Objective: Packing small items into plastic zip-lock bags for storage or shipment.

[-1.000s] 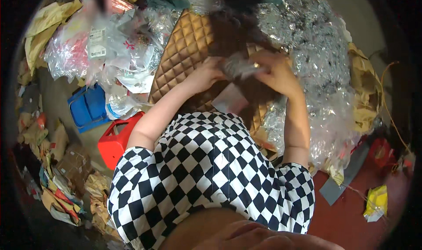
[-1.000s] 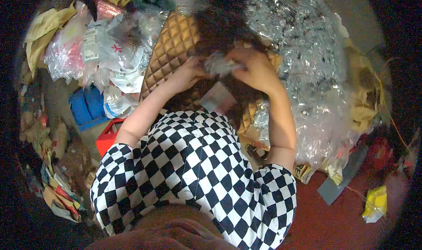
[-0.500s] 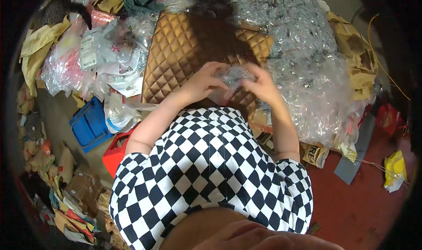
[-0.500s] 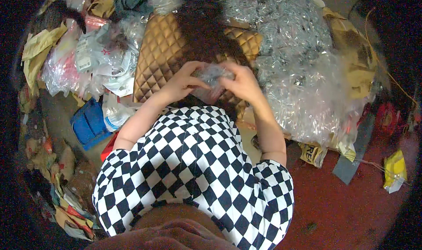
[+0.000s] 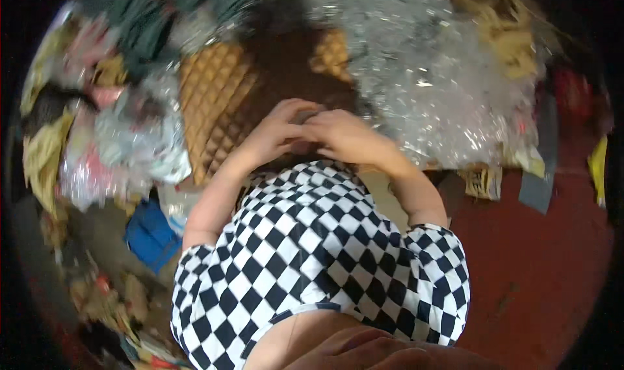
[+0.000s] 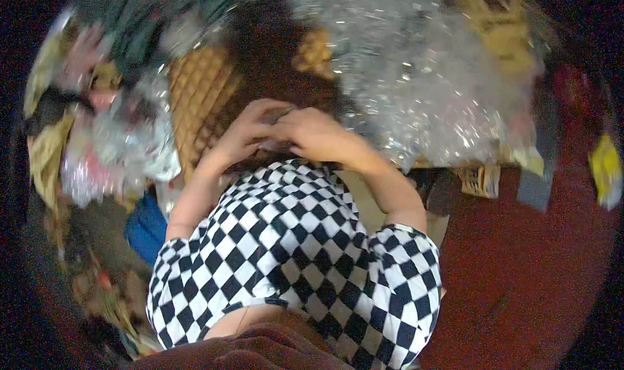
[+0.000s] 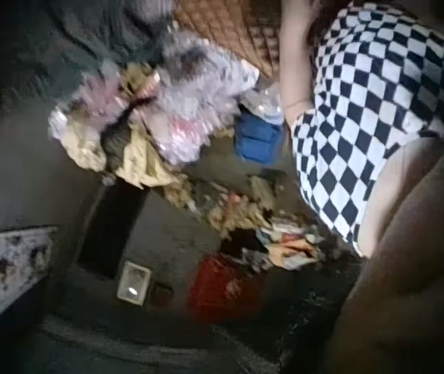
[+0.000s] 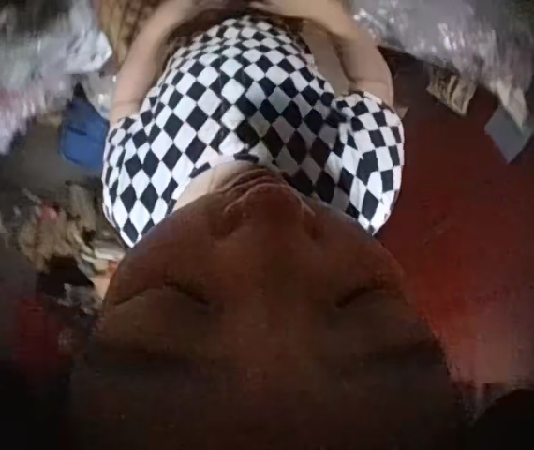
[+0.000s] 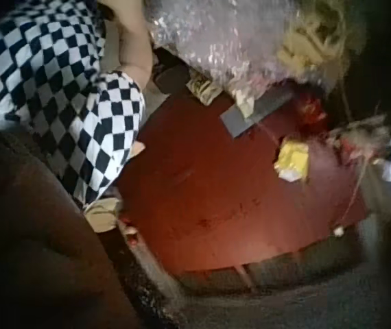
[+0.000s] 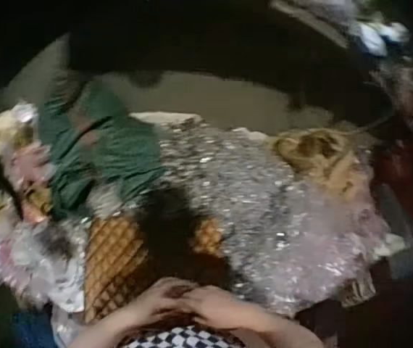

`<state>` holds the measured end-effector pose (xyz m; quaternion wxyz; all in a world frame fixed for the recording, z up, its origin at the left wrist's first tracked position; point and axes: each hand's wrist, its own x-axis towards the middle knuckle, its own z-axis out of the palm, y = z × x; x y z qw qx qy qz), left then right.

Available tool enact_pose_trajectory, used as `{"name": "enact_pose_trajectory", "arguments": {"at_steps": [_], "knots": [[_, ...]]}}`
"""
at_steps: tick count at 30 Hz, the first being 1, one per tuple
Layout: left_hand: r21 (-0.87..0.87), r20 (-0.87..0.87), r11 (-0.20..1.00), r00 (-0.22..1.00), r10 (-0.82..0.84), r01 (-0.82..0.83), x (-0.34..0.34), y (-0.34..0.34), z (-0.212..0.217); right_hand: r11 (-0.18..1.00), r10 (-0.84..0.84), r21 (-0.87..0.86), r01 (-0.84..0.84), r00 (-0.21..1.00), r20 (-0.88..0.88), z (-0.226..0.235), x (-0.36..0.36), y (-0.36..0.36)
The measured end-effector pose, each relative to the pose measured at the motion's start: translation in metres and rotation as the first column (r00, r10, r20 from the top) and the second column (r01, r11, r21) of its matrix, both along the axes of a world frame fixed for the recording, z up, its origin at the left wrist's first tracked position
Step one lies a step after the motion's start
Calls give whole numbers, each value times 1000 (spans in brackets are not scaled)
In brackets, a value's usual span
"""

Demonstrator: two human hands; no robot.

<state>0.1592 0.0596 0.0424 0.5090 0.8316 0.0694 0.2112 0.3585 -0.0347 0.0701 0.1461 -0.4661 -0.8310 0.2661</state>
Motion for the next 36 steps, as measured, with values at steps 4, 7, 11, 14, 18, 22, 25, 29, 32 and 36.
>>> {"name": "enact_pose_trajectory", "arguments": {"at_steps": [4, 7, 11, 14, 18, 22, 25, 29, 32, 36], "knots": [[161, -59, 983, 995, -75, 84, 31, 20, 11, 994, -35, -87, 66, 946, 323, -52, 29, 6], [43, -66, 941, 939, 339, -336, 39, 19, -21, 934, -319, -133, 331, 942, 105, -23, 79, -6], [375, -317, 897, 877, 361, -233, 9, -12, -104, 574, -815, -326, 751, 487, -315, 22, 195, -77], [555, -518, 832, 790, 327, 20, -19, -32, -187, 36, -897, -139, 990, -29, -440, 67, 288, -104], [583, -533, 812, 761, 370, 13, -36, -39, -205, -149, -612, -166, 975, -223, -759, 37, 398, -122], [394, -598, 910, 717, 359, -128, -12, -31, -163, -170, -124, -452, 876, -474, -872, -89, 545, -131], [295, -759, 946, 569, 316, -132, -1, -19, -171, 134, -221, -492, 860, -458, -861, -167, 591, -133], [126, -693, 931, 641, 330, -344, -4, -35, -146, -66, -130, -675, 735, -677, -724, -174, 559, -74], [190, -580, 912, 708, 402, -363, -17, -36, -138, -407, -384, -180, 896, -346, -856, -129, 465, -39], [189, -600, 878, 656, 457, -440, -5, -25, -127, 100, -768, 190, 977, 197, -610, -54, 337, 12]]}}
